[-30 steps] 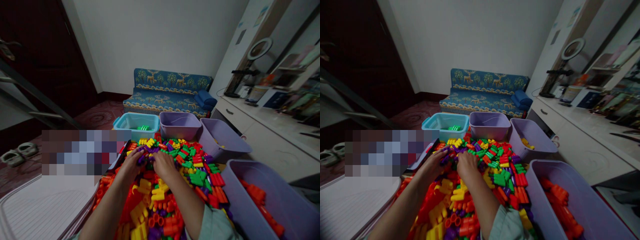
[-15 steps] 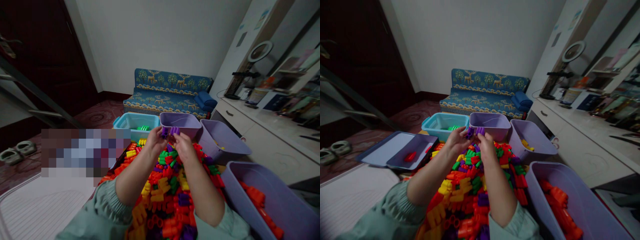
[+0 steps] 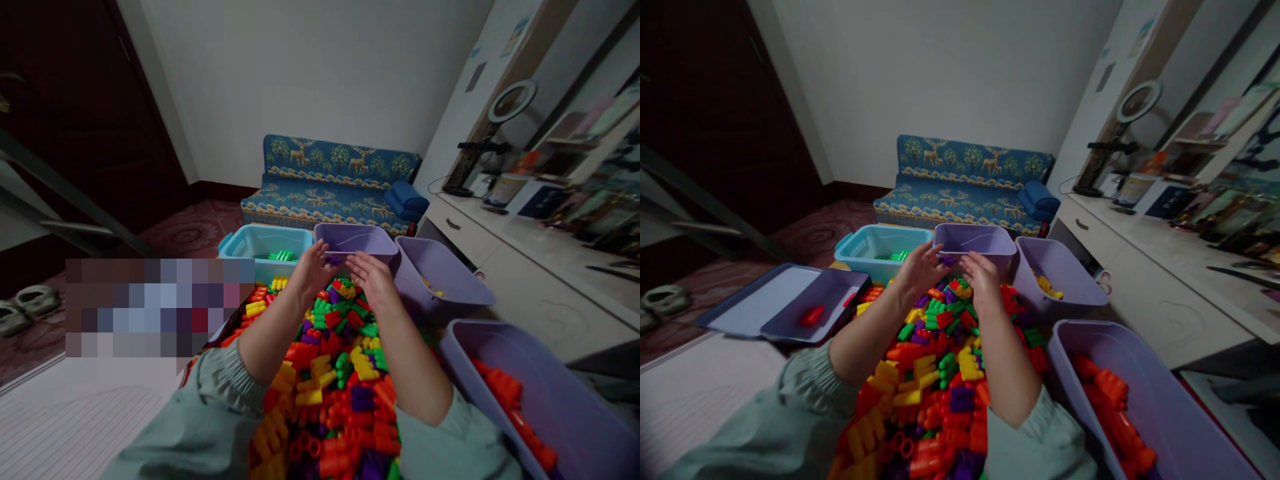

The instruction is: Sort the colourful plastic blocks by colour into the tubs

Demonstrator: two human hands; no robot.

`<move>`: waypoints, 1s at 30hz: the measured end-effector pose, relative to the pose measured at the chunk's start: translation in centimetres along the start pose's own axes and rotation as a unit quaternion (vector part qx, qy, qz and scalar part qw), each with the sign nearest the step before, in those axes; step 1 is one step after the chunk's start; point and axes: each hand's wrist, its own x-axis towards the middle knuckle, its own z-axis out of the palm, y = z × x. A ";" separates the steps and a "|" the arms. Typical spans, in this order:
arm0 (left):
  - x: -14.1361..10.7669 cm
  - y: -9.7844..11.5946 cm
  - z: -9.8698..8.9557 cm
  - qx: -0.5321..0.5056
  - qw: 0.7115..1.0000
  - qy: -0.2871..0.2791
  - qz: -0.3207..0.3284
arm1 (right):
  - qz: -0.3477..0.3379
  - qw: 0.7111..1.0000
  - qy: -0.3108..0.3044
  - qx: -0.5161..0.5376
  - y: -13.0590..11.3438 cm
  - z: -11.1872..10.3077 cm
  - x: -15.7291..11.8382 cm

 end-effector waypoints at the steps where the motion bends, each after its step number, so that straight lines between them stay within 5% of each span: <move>1: -0.4 -0.2 -1.0 -0.004 1.000 0.003 0.003 | -0.005 1.000 -0.006 -0.026 0.7 -0.3 -0.5; 5: -1.5 -0.9 -3.9 -0.021 0.999 0.042 -0.023 | -0.008 0.994 -0.027 -0.110 3.1 -0.8 -2.0; 11: -3.6 -2.0 -4.9 -0.010 0.998 0.036 -0.042 | -0.057 0.968 -0.091 -0.225 4.3 0.4 -3.4; 16: -4.4 -2.7 -5.3 0.032 0.998 -0.057 -0.026 | -0.166 0.853 -0.131 -0.477 3.4 1.2 -4.4; 18: -4.5 -2.9 -5.4 0.056 0.995 -0.075 -0.024 | -0.168 0.839 -0.131 -0.501 2.8 1.4 -4.5; 25: -5.5 -2.7 -6.2 0.123 0.990 -0.073 -0.003 | -0.107 0.891 -0.157 -0.412 -0.5 1.7 -0.5; 30: -6.3 -2.6 -8.6 0.271 0.958 -0.021 0.090 | -0.124 0.952 -0.063 -0.272 -2.4 1.6 1.6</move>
